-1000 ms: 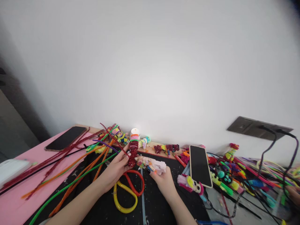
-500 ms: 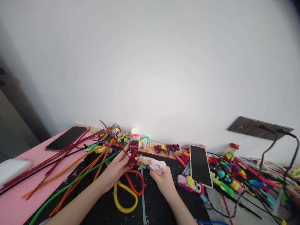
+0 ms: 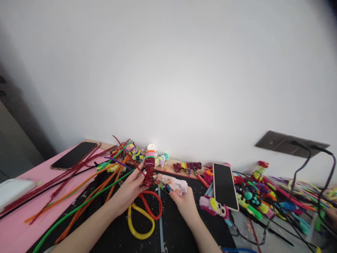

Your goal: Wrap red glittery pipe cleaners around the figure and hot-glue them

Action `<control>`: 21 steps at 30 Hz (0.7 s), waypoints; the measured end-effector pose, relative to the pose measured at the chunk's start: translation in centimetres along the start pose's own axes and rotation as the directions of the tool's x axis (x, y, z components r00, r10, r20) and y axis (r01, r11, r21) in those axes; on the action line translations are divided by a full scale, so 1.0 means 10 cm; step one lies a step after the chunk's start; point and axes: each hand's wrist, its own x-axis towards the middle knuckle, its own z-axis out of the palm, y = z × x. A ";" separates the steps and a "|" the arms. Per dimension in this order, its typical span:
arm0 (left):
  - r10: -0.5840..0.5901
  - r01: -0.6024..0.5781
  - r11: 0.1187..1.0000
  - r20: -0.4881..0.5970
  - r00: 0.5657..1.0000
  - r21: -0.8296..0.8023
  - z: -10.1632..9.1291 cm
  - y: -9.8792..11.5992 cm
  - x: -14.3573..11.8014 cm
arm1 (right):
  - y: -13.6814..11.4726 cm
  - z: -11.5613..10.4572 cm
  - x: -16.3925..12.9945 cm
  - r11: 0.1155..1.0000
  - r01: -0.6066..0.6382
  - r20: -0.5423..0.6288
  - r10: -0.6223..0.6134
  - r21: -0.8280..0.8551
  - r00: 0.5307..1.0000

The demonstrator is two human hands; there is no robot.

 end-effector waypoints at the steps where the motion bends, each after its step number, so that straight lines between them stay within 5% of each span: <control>1: 0.001 -0.001 1.000 0.001 1.000 -0.003 0.00 0.00 0.00 | 0.00 0.00 0.00 1.000 0.000 -0.001 0.000 -0.002 1.000; 21: -0.027 0.027 1.000 0.015 1.000 0.011 0.04 0.08 -0.05 | -0.02 -0.02 0.00 0.998 0.007 -0.047 -0.010 -0.055 0.999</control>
